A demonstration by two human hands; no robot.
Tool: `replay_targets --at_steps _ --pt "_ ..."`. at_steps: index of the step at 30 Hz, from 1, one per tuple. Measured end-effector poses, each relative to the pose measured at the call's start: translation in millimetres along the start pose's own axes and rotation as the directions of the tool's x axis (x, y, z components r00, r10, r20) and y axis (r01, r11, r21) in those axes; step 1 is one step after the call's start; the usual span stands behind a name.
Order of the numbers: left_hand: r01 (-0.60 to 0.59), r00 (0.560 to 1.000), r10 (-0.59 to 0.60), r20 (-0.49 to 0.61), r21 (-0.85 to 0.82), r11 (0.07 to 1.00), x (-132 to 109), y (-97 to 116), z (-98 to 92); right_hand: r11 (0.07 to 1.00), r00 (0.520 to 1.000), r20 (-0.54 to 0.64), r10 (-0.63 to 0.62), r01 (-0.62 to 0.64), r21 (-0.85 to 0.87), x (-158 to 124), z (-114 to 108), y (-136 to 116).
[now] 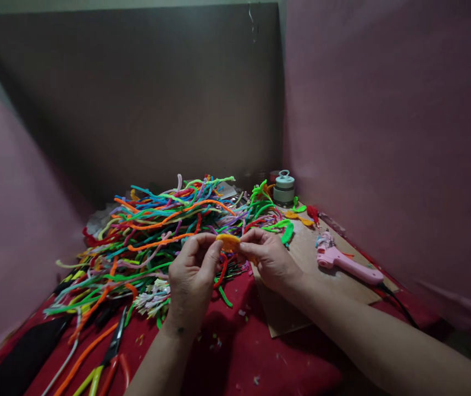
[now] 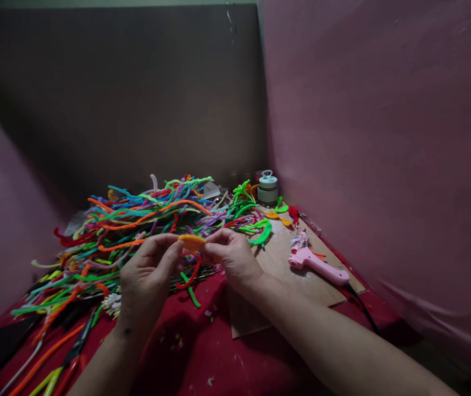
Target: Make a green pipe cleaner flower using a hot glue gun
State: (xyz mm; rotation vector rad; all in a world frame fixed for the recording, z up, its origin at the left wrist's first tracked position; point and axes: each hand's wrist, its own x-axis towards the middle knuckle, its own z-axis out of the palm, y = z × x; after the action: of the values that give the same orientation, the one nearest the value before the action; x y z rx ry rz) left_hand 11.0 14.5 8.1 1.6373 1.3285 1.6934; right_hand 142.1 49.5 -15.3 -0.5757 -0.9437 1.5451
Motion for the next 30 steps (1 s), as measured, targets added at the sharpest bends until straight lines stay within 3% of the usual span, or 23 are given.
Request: replay_targets --at_steps 5,12,18,23,25,27,30 --pt "0.003 0.999 -0.001 0.042 -0.039 0.999 0.0 -4.7 0.1 0.97 0.982 0.026 -0.185 0.187 -0.154 -6.4 4.9 -3.8" --pt "0.014 0.999 -0.011 0.038 -0.079 0.997 1.7 -5.3 -3.1 0.891 0.938 0.104 -0.332 0.348 -0.291 -7.0 3.0 -0.4" --pt "0.011 0.998 -0.007 0.056 -0.069 0.998 2.0 -6.7 -3.6 0.763 0.896 0.155 -0.416 0.437 -0.477 -9.8 1.5 0.7" --pt "-0.024 0.998 0.022 0.064 0.025 0.999 0.9 -10.1 -3.5 0.553 0.812 0.206 -0.546 0.534 -0.639 -12.8 1.7 0.4" --pt "-0.033 0.996 0.029 0.078 0.044 0.999 0.0 -9.7 -2.3 0.513 0.8 0.232 -0.554 0.547 -0.662 -13.0 1.8 1.0" --pt "-0.021 0.995 0.02 0.097 0.01 1.0 -0.7 -8.1 -0.5 0.566 0.829 0.203 -0.52 0.513 -0.646 -12.3 2.1 1.5" --pt "0.02 0.991 -0.014 0.135 -0.038 0.999 -0.5 -6.2 2.8 0.784 0.923 0.073 -0.377 0.36 -0.505 -10.0 3.3 0.5"
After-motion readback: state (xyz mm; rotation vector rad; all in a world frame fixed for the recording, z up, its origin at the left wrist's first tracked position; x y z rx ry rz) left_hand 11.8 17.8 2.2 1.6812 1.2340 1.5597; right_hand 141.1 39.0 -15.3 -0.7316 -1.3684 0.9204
